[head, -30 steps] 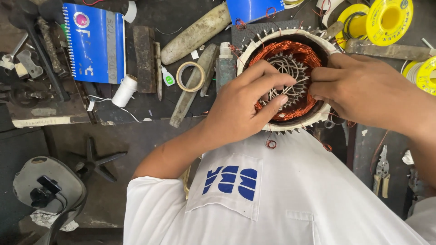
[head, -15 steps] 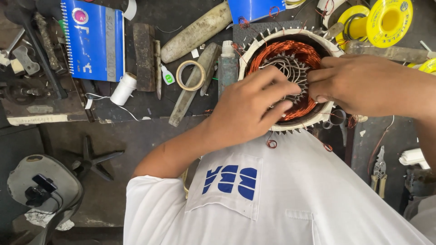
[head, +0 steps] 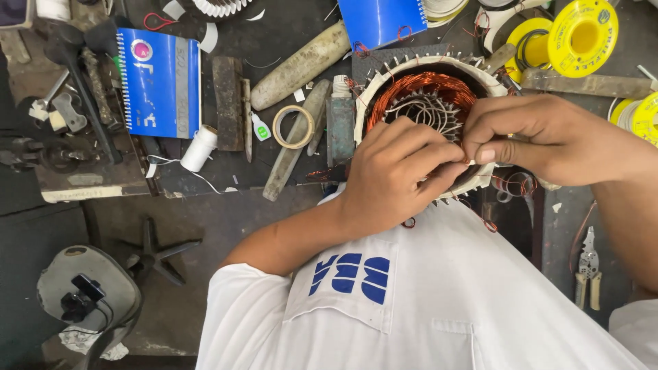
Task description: The person works on a motor stator, using shears to cut a piece of tape and then applying it to the copper windings. They also use their hands to arrange and adjust the wires within the stator.
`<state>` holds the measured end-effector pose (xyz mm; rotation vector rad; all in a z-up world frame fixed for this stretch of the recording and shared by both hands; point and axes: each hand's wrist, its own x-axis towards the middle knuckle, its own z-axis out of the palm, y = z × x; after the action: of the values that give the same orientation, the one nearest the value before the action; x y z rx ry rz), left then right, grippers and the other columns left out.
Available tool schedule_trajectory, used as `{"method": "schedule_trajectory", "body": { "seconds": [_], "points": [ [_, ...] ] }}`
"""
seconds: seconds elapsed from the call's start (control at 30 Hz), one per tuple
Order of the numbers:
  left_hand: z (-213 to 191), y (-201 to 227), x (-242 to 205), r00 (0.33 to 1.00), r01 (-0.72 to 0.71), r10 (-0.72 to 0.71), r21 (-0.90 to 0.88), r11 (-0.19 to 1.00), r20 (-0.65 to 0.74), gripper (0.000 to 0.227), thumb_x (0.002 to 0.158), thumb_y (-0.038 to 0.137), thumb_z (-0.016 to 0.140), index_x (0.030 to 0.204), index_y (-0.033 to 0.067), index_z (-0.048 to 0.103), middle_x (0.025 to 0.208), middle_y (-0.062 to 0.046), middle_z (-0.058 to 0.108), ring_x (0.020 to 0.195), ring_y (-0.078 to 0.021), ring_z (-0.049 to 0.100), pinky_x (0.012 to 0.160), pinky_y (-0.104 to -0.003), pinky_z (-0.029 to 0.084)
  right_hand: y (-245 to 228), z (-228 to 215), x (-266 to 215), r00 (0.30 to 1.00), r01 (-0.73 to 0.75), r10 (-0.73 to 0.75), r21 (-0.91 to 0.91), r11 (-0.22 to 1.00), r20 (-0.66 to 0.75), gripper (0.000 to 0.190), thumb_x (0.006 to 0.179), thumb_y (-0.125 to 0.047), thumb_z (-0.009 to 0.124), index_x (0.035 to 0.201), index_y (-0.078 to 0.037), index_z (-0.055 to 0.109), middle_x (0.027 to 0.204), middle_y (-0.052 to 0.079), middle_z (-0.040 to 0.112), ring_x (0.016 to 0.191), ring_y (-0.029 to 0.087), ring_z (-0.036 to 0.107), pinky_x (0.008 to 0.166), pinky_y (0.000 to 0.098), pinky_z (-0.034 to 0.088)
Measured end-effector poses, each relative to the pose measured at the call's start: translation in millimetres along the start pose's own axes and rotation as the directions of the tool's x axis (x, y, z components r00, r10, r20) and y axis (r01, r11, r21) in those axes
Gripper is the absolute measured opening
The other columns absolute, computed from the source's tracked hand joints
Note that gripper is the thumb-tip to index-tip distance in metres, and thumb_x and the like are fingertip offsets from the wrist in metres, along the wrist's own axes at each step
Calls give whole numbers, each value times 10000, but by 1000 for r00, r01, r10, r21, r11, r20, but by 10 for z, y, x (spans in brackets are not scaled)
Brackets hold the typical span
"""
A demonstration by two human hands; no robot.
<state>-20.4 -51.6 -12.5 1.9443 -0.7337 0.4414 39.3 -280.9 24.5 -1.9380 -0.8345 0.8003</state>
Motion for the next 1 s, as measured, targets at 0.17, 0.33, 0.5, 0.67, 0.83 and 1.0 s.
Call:
{"method": "schedule_trajectory", "body": {
  "seconds": [0.17, 0.33, 0.5, 0.67, 0.83, 1.0],
  "points": [
    [12, 82, -10, 998, 32, -32, 8, 999, -47, 78, 916, 124, 760, 908, 121, 683, 894, 5, 661, 796, -207, 593, 713, -348, 421, -6, 55, -26, 998, -8, 7, -17, 1000, -64, 193, 946, -187, 564, 906, -88, 726, 838, 19, 659, 676, 125, 623, 638, 248, 505],
    [31, 125, -16, 994, 104, -105, -37, 994, -26, 69, 903, 130, 747, 889, 142, 680, 880, 24, 654, 793, -187, 584, 723, -336, 391, -37, 95, -56, 993, -9, 3, -52, 999, -115, 173, 937, -181, 581, 922, -85, 725, 869, 23, 677, 740, 133, 650, 693, 258, 512],
    [66, 104, -15, 982, 190, -187, -134, 973, 35, 61, 890, 90, 711, 868, 116, 659, 863, 10, 639, 792, -202, 581, 745, -343, 436, -32, 93, -91, 990, -14, -15, -206, 979, -139, 161, 946, -189, 581, 929, -99, 712, 912, 25, 676, 829, 165, 655, 795, 284, 492],
    [55, 8, -41, 980, 165, -166, 18, 986, 111, 59, 906, 149, 692, 857, 140, 659, 851, 20, 628, 803, -179, 567, 688, -334, 400, 280, 61, -105, 1000, -28, 31, -521, 853, -3, 132, 953, -199, 582, 933, -98, 664, 864, 16, 622, 877, 255, 573, 828, 389, 474],
    [23, -65, -41, 985, 147, -154, 83, 986, 80, 50, 922, 165, 688, 888, 135, 668, 870, 12, 628, 817, -196, 590, 709, -348, 423, 227, 71, 11, 974, 32, 167, -822, 569, 154, 175, 770, -188, 660, 934, -247, 641, 928, -98, 609, 951, 205, 554, 765, 380, 533],
    [0, -109, -89, 985, 150, -159, 116, 982, 66, 47, 923, 180, 694, 895, 147, 678, 868, 19, 625, 826, -192, 595, 729, -344, 427, 148, 97, 101, 946, 35, 275, -897, 440, 172, 182, 758, -178, 658, 902, -287, 639, 903, -133, 602, 932, 183, 540, 830, 364, 532]
  ]
}}
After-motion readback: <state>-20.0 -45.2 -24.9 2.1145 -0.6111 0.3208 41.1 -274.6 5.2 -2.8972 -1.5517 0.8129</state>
